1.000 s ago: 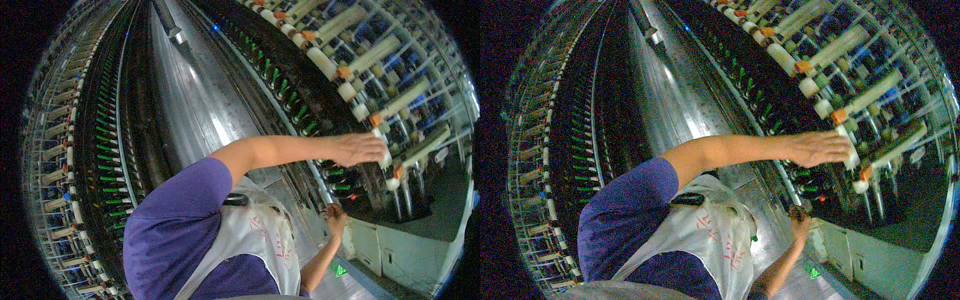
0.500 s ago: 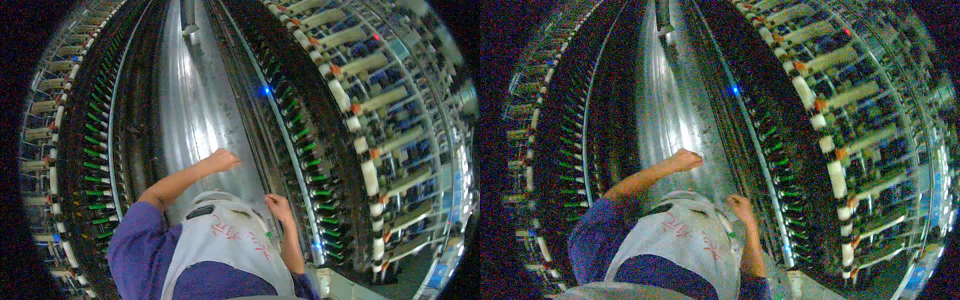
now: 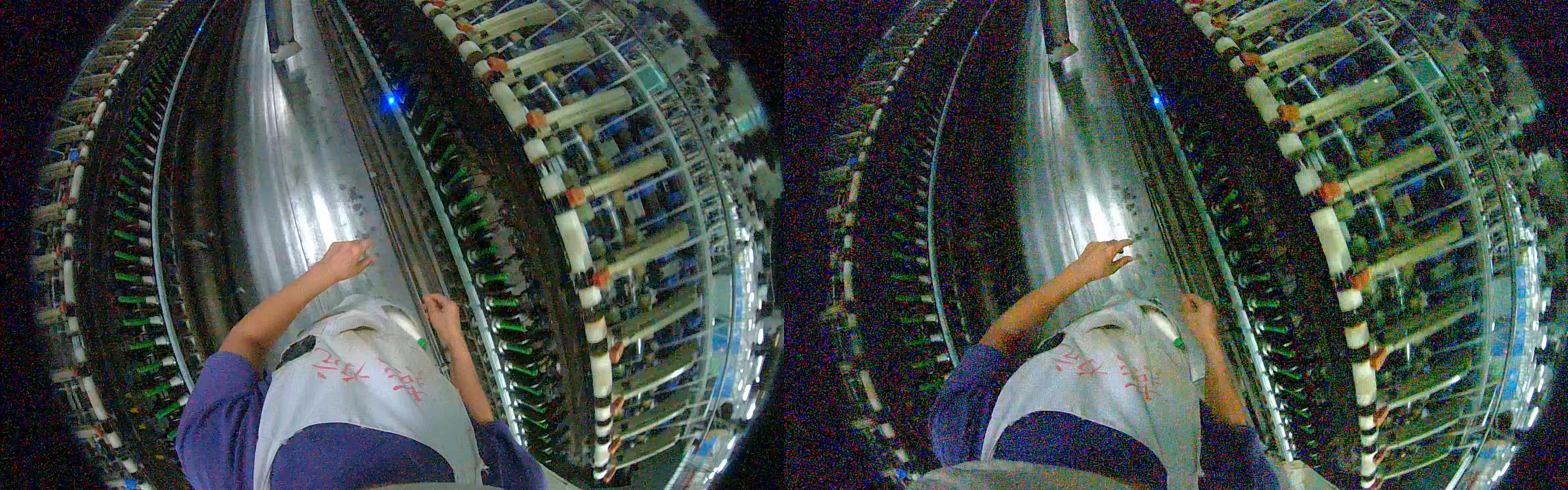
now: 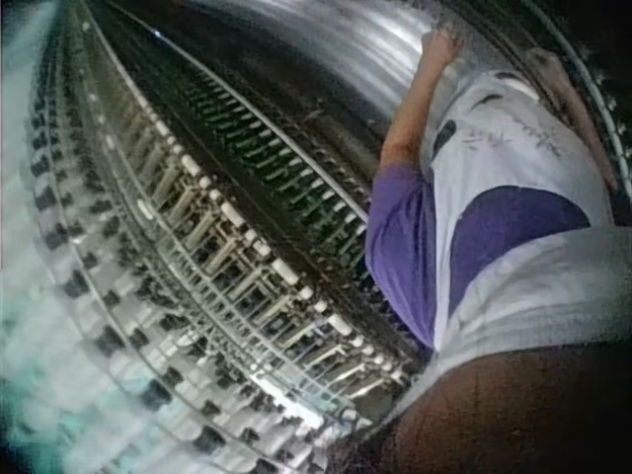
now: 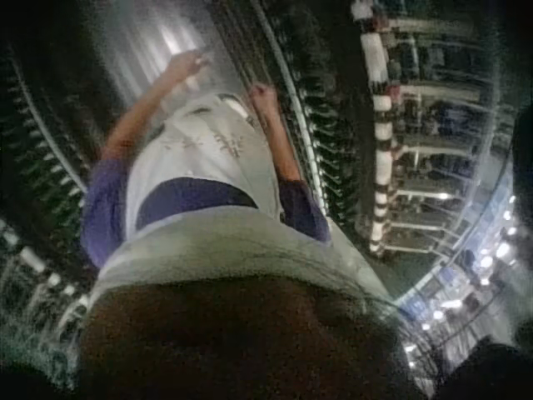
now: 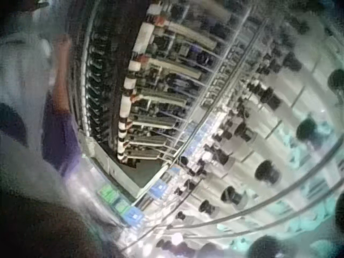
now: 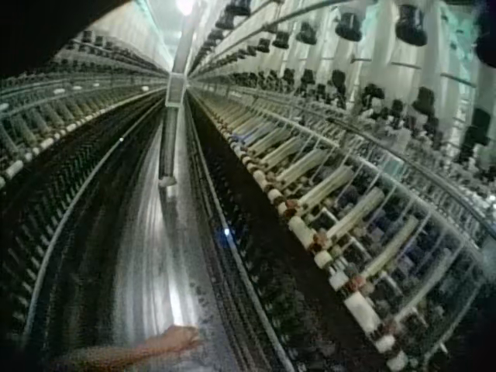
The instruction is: The person tends a ring spinning frame in a textile mill, reaching up to the machine to remove full yarn bobbins and replace them with empty tubes, and uses a green-handled tool to work on the spindles. They walk along the aisle between machine rows and repeat the bobbin-changing cycle at different spindle positions.
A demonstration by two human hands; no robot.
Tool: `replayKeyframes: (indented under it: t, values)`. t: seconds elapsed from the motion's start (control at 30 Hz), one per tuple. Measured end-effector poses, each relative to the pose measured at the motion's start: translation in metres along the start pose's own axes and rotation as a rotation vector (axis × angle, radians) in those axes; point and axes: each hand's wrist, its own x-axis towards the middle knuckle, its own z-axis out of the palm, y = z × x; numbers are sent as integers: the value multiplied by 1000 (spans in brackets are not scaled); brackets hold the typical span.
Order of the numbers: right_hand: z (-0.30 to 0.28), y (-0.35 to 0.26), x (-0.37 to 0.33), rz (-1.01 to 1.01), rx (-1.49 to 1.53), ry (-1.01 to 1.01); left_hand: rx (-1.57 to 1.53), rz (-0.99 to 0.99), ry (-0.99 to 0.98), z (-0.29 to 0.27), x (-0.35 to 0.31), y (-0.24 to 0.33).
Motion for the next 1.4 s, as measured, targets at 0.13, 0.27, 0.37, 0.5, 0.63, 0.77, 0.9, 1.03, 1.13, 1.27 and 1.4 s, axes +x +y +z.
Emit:
replayKeyframes:
  t: [0.13,0.27,0.37,0.5,0.63,0.77,0.9,1.03,1.13,1.27,1.4]
  values:
    - [-12,-35,52,-6,-16,90,-206,-11,218,-10,40,-16]
    - [-26,-41,71,76,-100,58,-442,-18,208,-9,88,-17]
    - [-29,-22,69,64,-322,195,-483,222,275,-4,130,-21]
    - [-9,-10,57,143,-479,488,-466,443,138,-6,179,-38]
    - [32,-40,54,258,517,552,-429,819,43,-17,215,-57]
    - [68,-71,73,364,147,701,-532,860,-99,-17,230,-65]
    - [54,-124,75,316,309,1080,-581,737,-243,-3,230,-67]
    - [-11,-240,19,640,-985,1464,-569,748,-264,14,229,-59]
    - [-44,-326,-38,-955,-290,1683,-517,739,-319,19,228,-52]
    - [-58,-365,-63,-947,-276,1678,-404,755,-448,12,224,-52]
    - [-69,-357,-45,-821,-272,1698,-289,733,-448,-1,225,-67]
